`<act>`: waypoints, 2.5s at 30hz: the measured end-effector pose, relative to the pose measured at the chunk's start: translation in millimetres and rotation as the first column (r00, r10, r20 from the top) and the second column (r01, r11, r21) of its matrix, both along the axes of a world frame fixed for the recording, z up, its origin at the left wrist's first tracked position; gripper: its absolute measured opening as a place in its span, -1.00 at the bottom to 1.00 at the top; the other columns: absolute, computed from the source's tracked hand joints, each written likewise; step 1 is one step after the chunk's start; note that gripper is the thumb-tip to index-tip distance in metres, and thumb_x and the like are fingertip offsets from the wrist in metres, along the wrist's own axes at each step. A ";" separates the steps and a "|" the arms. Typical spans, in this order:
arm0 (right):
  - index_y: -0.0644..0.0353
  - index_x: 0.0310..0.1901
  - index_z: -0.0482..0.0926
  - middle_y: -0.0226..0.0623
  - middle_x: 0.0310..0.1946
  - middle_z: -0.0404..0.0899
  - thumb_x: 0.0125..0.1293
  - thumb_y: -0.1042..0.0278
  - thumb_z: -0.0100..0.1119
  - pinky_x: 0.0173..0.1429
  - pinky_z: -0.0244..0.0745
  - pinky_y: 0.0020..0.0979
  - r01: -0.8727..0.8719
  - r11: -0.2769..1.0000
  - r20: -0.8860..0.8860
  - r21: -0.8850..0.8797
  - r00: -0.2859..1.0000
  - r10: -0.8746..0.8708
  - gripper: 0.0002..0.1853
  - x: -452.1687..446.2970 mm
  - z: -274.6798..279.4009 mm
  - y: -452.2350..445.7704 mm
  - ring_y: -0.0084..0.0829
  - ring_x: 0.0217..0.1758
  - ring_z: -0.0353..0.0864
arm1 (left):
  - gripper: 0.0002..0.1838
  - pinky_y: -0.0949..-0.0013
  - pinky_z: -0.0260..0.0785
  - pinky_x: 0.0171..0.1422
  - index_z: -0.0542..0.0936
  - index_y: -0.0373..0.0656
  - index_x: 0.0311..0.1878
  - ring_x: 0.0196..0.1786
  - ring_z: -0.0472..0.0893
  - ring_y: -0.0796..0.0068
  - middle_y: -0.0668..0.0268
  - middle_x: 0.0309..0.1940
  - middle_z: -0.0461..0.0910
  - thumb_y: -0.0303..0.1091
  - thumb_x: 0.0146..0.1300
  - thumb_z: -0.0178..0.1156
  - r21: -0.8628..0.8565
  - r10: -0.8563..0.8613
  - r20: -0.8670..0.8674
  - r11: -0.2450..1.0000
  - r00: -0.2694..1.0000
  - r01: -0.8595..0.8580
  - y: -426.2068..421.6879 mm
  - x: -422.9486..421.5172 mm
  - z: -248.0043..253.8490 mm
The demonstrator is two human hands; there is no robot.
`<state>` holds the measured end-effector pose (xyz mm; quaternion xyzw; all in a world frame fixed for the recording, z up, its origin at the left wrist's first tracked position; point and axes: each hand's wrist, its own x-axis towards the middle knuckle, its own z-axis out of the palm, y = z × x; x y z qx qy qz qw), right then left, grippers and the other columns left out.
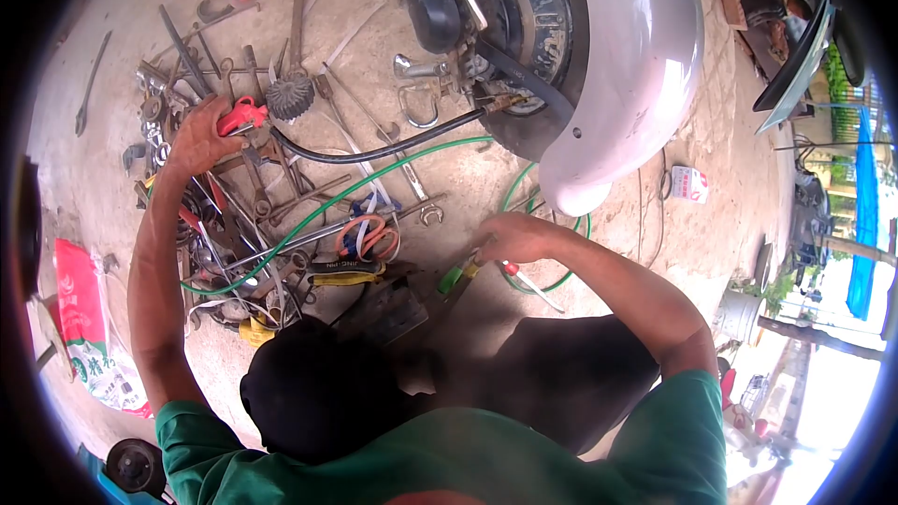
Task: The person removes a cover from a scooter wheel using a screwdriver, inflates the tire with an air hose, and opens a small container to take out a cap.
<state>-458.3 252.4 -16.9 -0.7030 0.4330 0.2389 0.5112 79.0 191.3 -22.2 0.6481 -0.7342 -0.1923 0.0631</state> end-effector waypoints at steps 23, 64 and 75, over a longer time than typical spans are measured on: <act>0.19 0.12 0.73 -0.01 0.05 0.70 0.32 0.14 0.28 0.28 0.53 -0.17 0.004 1.000 0.007 -0.020 1.000 -0.004 -0.58 -4.0 -0.9 1.8 -0.07 0.19 0.67 | -0.39 0.00 0.49 0.18 0.57 -0.33 0.08 0.06 0.62 -0.18 -0.06 -0.03 0.59 -0.24 -0.01 0.55 -0.116 -0.042 -0.033 0.993 0.999 0.038 1.2 2.1 -5.9; 0.21 0.12 0.72 -0.01 0.04 0.70 0.34 0.18 0.24 0.29 0.53 -0.15 -0.003 1.000 0.023 -0.004 1.000 0.003 -0.59 -1.1 -4.9 0.6 -0.06 0.18 0.67 | -0.42 -0.03 0.48 0.17 0.57 -0.32 0.01 0.04 0.61 -0.18 -0.04 -0.07 0.58 -0.25 -0.04 0.57 -0.137 -0.025 -0.044 0.990 0.999 0.019 3.6 -2.4 -3.8; 0.21 0.13 0.72 -0.01 0.05 0.70 0.34 0.16 0.24 0.29 0.53 -0.16 -0.012 1.000 0.014 -0.008 1.000 0.012 -0.58 -0.8 -4.7 0.6 -0.07 0.19 0.67 | -0.37 -0.01 0.49 0.24 0.57 -0.35 0.11 0.11 0.61 -0.19 -0.09 0.02 0.59 -0.24 -0.01 0.55 -0.104 -0.025 -0.020 0.994 0.999 0.023 2.5 -1.1 -3.7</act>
